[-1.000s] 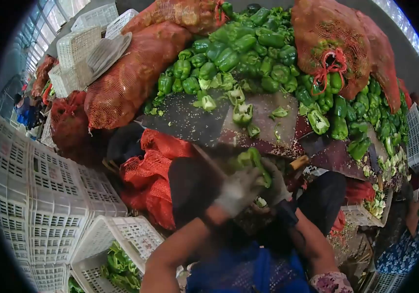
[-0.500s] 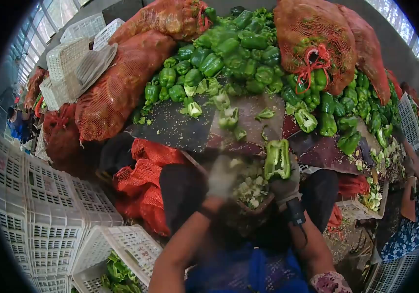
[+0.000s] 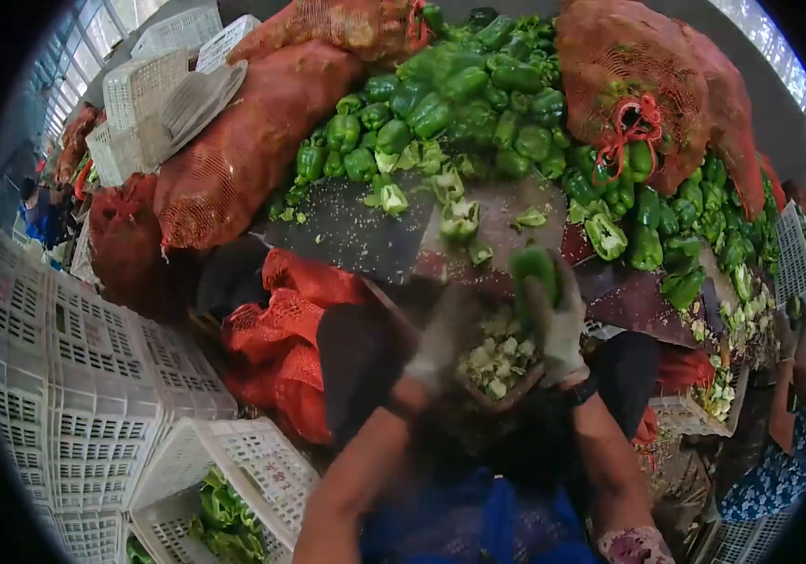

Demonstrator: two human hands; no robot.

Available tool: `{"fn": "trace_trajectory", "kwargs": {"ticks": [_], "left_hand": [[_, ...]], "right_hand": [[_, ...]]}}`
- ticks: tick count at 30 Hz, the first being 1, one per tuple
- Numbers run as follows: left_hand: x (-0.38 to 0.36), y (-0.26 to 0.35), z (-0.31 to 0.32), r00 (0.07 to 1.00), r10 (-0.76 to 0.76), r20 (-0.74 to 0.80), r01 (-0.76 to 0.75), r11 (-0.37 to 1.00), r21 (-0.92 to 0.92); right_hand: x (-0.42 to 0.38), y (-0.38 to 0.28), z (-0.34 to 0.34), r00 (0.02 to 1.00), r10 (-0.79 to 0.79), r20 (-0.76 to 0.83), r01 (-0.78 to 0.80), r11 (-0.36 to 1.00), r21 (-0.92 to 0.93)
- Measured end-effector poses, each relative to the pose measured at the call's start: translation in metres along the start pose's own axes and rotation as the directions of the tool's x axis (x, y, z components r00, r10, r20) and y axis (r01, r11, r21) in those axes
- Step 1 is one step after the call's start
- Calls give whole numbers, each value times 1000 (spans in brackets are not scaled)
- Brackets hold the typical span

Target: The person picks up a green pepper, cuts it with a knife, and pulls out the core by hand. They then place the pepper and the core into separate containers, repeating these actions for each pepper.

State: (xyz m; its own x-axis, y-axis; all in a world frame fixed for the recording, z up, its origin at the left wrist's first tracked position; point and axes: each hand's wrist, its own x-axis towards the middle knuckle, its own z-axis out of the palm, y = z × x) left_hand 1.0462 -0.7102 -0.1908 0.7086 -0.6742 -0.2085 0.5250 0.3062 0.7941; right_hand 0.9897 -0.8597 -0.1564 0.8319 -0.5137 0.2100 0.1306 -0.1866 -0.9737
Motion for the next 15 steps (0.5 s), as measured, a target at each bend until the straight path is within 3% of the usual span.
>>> {"fn": "trace_trajectory", "kwargs": {"ticks": [2, 3, 4, 6, 7, 9, 11, 14, 15], "left_hand": [[0, -1, -1, 999, -37, 6, 38, 974, -221], [2, -18, 2, 999, -15, 32, 24, 948, -316], [1, -20, 9, 998, 11, 62, 16, 914, -406], [-8, -12, 4, 999, 43, -33, -51, 953, -297], [-13, 0, 1, 994, 71, -80, -88, 967, -238], [-28, 8, -14, 982, 53, -184, -118, 922, -368], [-46, 29, -35, 965, 110, -237, -206, 878, -432], [-97, 72, -66, 883, 321, -342, -451, 784, -427], [-117, 91, -64, 831, 496, -253, -548, 648, -528]], "right_hand": [[0, -20, 14, 1000, -1, -2, 1, 1000, 12], [0, 10, 11, 959, -115, 261, 200, 925, -325], [1, 16, 15, 935, -116, 334, 236, 909, -344], [6, 22, 25, 870, -116, 478, 321, 871, -372], [8, 20, 30, 834, -108, 541, 303, 909, -286], [11, -9, 41, 754, 23, 656, 24, 998, -62], [24, -17, 58, 650, 32, 759, -205, 969, 135], [58, -20, 68, 748, 222, 626, -224, 972, -77], [74, 0, 75, 852, 159, 498, -111, 986, -124]]}}
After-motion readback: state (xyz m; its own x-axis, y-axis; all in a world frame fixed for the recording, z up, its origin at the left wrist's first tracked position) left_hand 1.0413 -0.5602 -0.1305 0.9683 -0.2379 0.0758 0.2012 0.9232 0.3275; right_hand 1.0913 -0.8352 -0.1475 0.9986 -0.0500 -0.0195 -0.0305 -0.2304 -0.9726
